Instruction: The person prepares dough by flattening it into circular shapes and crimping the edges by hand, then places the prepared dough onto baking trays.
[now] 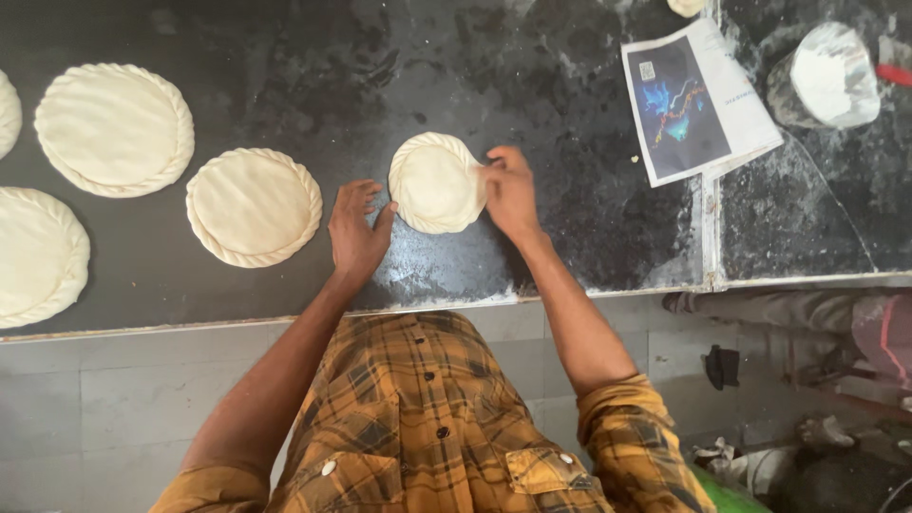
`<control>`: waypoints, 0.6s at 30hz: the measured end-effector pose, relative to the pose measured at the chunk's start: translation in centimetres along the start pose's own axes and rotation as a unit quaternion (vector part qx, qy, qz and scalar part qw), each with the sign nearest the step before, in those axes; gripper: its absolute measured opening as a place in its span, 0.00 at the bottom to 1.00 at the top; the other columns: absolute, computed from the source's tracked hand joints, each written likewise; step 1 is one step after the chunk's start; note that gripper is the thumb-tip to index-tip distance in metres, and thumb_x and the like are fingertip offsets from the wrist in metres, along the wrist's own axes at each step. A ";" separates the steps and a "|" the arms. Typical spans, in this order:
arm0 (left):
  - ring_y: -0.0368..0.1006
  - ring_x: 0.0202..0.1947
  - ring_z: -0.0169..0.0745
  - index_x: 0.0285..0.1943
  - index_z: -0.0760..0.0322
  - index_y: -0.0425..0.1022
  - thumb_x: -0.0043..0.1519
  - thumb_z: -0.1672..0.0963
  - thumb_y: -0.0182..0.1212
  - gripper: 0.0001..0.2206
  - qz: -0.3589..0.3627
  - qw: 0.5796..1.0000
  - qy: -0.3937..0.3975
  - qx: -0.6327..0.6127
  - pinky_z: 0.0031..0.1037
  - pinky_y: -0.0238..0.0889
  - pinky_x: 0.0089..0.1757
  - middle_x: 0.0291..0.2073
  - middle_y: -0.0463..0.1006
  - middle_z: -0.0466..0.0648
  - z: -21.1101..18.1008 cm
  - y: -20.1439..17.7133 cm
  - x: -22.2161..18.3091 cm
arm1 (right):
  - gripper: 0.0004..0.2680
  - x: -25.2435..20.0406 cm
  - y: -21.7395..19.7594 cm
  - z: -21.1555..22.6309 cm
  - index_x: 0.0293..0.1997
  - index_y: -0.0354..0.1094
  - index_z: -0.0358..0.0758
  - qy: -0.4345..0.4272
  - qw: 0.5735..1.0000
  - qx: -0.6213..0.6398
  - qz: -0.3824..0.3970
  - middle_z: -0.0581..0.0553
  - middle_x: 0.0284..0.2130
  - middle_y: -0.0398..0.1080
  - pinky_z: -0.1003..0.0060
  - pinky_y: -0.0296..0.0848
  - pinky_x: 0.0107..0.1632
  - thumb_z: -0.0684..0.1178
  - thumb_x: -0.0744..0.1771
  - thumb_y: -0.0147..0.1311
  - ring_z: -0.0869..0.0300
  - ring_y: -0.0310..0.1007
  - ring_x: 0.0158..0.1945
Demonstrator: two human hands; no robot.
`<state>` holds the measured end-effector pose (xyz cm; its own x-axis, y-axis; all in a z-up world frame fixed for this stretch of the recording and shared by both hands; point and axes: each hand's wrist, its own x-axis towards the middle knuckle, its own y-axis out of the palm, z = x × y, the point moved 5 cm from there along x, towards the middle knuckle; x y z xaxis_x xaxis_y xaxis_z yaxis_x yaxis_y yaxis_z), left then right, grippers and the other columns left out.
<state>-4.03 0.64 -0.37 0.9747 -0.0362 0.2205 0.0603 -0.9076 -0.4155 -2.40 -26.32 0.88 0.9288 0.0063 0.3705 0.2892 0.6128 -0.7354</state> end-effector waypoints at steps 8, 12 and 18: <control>0.77 0.47 0.49 0.53 0.71 0.75 0.61 0.60 0.70 0.14 0.001 1.000 0.001 -0.002 0.32 0.74 0.45 0.53 0.74 0.57 0.3 0.2 -0.1 | 0.07 0.9 2.4 -4.1 0.41 0.78 0.33 0.116 0.989 0.066 0.071 0.41 0.33 0.74 0.63 0.73 0.39 0.40 0.62 0.66 0.54 0.75 0.34; 0.77 0.48 0.49 0.53 0.71 0.74 0.60 0.60 0.70 0.14 -0.005 1.000 0.014 -0.015 0.31 0.74 0.45 0.53 0.74 0.56 0.1 0.1 -0.1 | 0.08 -2.1 1.8 0.2 0.46 0.78 0.34 0.008 0.995 -0.088 0.035 0.39 0.40 0.70 0.55 0.67 0.45 0.37 0.64 0.61 0.47 0.69 0.43; 0.77 0.46 0.48 0.52 0.70 0.75 0.60 0.61 0.70 0.13 -0.005 1.000 -0.005 -0.019 0.31 0.74 0.44 0.52 0.75 0.55 0.3 0.1 0.0 | 0.13 -3.5 1.0 1.7 0.48 0.78 0.43 -0.009 0.992 -0.125 0.030 0.40 0.47 0.68 0.54 0.64 0.49 0.35 0.62 0.59 0.48 0.66 0.48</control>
<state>-3.97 0.64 -0.69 0.9763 -0.0219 0.2152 0.0627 -0.9234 -0.3786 -5.80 -24.39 -0.17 0.9424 0.0527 0.3304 0.2842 0.3950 -0.8736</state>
